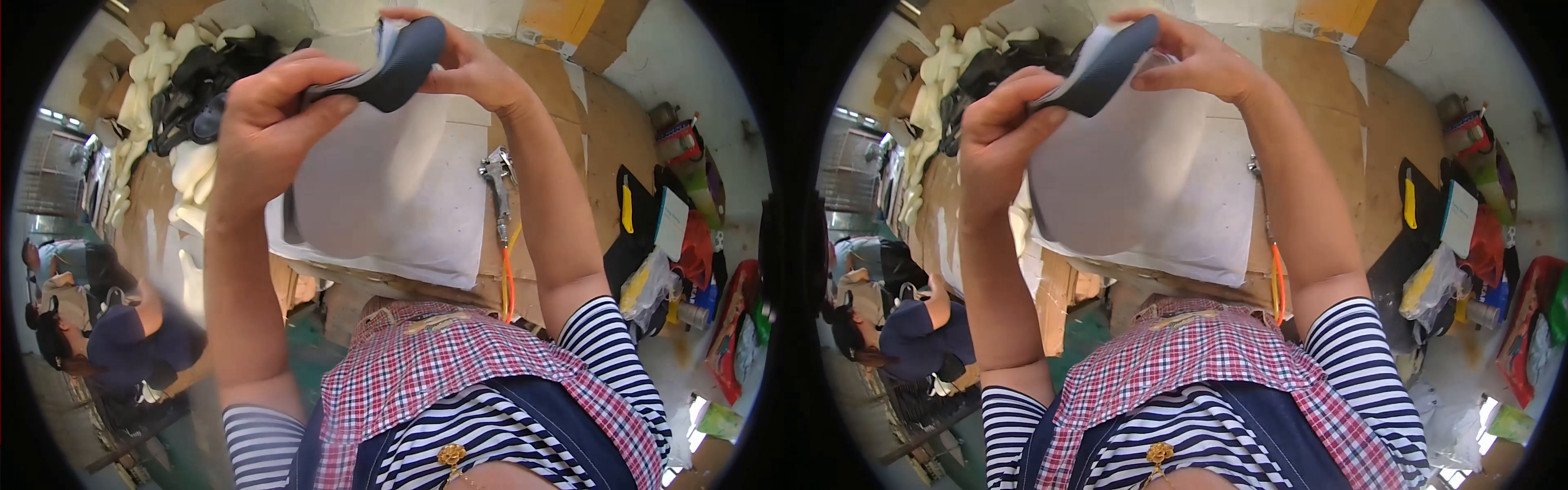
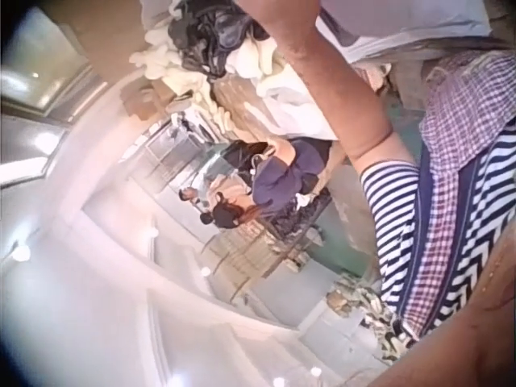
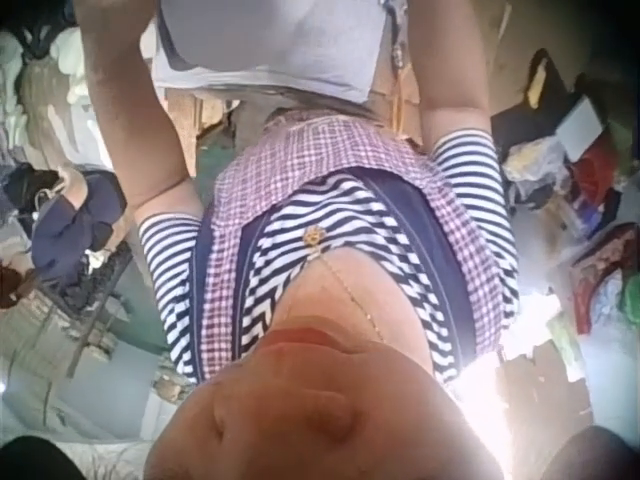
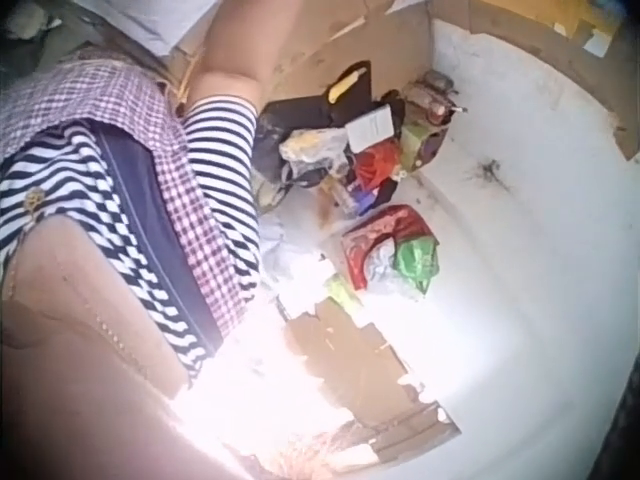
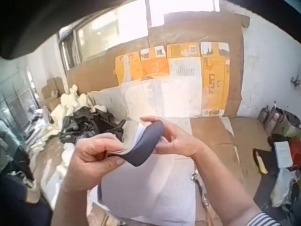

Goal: Assembling bicycle saddle covers onto foam bases using adhesive spray in a factory setting.

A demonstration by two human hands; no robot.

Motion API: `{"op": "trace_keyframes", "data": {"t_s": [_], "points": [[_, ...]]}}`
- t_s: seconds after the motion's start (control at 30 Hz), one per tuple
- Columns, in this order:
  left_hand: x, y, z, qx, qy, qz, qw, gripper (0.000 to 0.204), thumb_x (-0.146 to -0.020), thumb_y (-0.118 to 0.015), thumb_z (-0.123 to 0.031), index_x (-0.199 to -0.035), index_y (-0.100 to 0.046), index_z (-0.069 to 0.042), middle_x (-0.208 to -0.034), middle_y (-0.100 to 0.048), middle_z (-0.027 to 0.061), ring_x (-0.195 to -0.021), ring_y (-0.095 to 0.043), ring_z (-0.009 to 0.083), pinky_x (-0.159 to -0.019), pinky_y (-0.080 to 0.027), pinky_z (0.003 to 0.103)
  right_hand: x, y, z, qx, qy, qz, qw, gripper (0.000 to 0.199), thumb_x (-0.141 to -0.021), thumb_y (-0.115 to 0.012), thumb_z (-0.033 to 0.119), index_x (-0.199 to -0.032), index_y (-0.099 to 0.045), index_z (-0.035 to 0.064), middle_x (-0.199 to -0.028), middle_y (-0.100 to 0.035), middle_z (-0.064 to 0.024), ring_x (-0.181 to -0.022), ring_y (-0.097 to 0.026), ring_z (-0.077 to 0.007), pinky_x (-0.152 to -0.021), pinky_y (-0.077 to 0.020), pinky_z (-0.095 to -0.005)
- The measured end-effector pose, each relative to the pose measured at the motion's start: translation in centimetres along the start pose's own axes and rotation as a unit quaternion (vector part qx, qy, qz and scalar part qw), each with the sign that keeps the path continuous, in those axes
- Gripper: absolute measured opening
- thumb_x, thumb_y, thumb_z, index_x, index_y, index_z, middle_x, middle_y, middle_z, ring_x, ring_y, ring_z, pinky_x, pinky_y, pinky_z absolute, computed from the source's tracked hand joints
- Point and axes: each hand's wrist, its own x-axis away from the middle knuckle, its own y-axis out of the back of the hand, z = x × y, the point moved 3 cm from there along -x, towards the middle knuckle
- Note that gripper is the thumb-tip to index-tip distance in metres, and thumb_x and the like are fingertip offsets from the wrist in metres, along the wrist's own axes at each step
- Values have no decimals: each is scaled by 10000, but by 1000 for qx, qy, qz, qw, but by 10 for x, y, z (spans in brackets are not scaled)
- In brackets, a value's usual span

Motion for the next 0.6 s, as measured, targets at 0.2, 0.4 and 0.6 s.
{"op": "trace_keyframes", "data": {"t_s": [0.2,0.4,0.6], "points": [[30,24,-65,-13,8,-119,993,282,-765,-587,74,-1046,-590,47,-993,-581,69,-907,-537,136,-829,-395,234,37,-18,18,63,-18,29,997,477,-713,-689,49,-1167,-543,53,-1046,-602,-17,-983,-531,-110,-883,-413,-255],[43,72,-103,28,13,-138,990,365,-786,-532,71,-1150,-534,39,-1069,-591,121,-980,-565,188,-898,-423,309,63,-48,70,-33,21,6,999,361,-695,-657,-63,-1044,-619,23,-908,-638,3,-848,-556,-67,-751,-462,-225],[-22,58,42,151,188,-32,970,388,-770,-520,41,-1158,-531,28,-1031,-600,76,-937,-560,144,-844,-427,272,60,-9,2,-48,-98,-93,990,363,-706,-668,67,-1063,-616,29,-916,-645,-46,-832,-573,-117,-776,-470,-269]]}}
